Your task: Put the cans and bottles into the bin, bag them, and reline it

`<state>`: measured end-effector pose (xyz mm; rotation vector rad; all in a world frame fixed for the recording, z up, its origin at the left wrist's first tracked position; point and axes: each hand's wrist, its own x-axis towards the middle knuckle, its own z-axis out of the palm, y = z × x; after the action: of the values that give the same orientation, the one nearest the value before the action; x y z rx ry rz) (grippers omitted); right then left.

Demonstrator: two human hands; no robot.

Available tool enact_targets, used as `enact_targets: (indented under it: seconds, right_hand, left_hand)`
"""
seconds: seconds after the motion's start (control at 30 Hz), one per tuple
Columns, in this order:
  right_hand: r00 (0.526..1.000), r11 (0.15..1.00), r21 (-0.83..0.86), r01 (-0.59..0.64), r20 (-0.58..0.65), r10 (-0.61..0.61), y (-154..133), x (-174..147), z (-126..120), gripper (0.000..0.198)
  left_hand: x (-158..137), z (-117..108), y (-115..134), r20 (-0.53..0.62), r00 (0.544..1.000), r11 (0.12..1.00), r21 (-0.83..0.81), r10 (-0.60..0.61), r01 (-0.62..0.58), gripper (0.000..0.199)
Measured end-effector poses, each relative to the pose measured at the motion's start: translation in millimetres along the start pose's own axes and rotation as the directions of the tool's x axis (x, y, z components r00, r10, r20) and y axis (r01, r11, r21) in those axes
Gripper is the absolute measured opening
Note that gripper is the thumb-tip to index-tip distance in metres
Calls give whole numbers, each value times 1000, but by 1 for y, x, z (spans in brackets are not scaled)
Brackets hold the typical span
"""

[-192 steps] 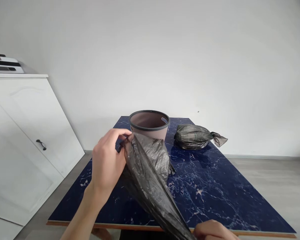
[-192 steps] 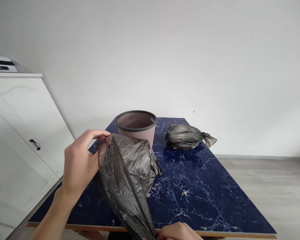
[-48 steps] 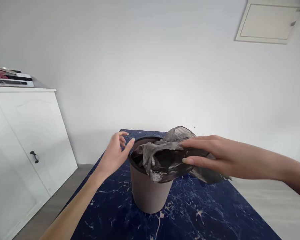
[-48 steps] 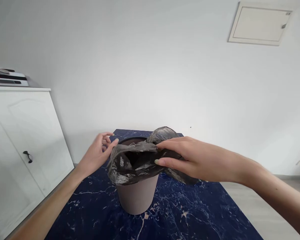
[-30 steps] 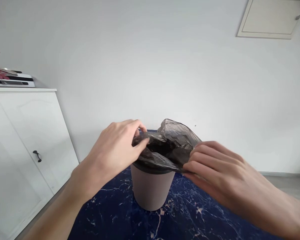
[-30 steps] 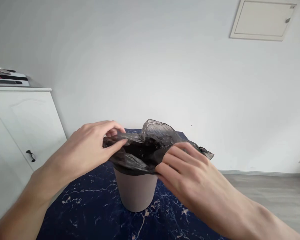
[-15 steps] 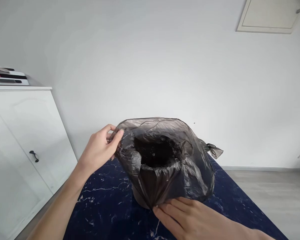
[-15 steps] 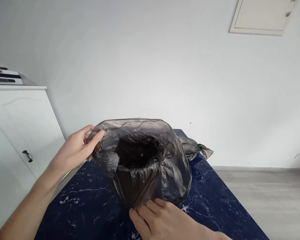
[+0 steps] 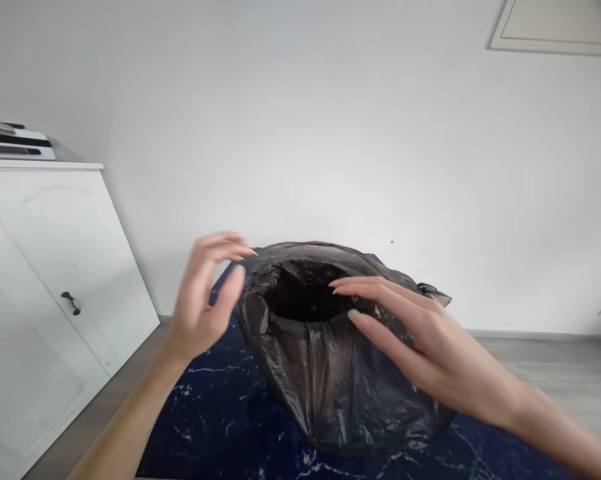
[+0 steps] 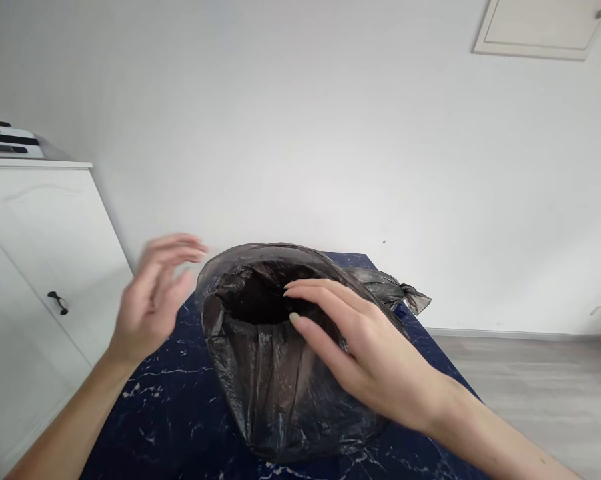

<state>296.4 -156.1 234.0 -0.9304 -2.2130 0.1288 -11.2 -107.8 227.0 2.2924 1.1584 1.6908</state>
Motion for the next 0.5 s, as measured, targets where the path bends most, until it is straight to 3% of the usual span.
enact_targets:
  seconds: [0.03, 0.1, 0.17, 0.23, 0.37, 0.43, 0.5]
  right_hand:
    - [1000, 1000, 4, -28, -6, 28, 8, 6, 5, 39]
    - [996, 995, 43, -89, -18, 90, 24, 18, 14, 45]
    - [985, 977, 129, -167, -14, 170, 38, 30, 23, 53]
    - [963, 926, 269, -264, 26, 267, 50, 41, 30, 60]
    - [910, 738, 549, -392, 117, 397, 75, 52, 49, 72]
    - [914, 733, 567, -376, 100, 392, 89, 50, 63, 81]
    - [931, 796, 502, -339, 55, 362, 102, 41, 78, 87]
  left_hand:
    - [-1, 2, 5, 141, 990, 999, -38, 3, 2, 29]
    - [1, 9, 5, 375, 926, 992, -92, -50, 91, 40]
    - [5, 20, -8, 476, 870, 965, -140, -131, 222, 52]
    - [11, 33, -26, 478, 858, 920, -221, -186, 323, 63]
    - [13, 60, -58, 417, 860, 754, -450, -296, 478, 79]
    - [5, 71, -68, 442, 811, 638, -509, -382, 578, 85]
    - [-7, 77, -78, 469, 751, 545, -518, -464, 660, 96]
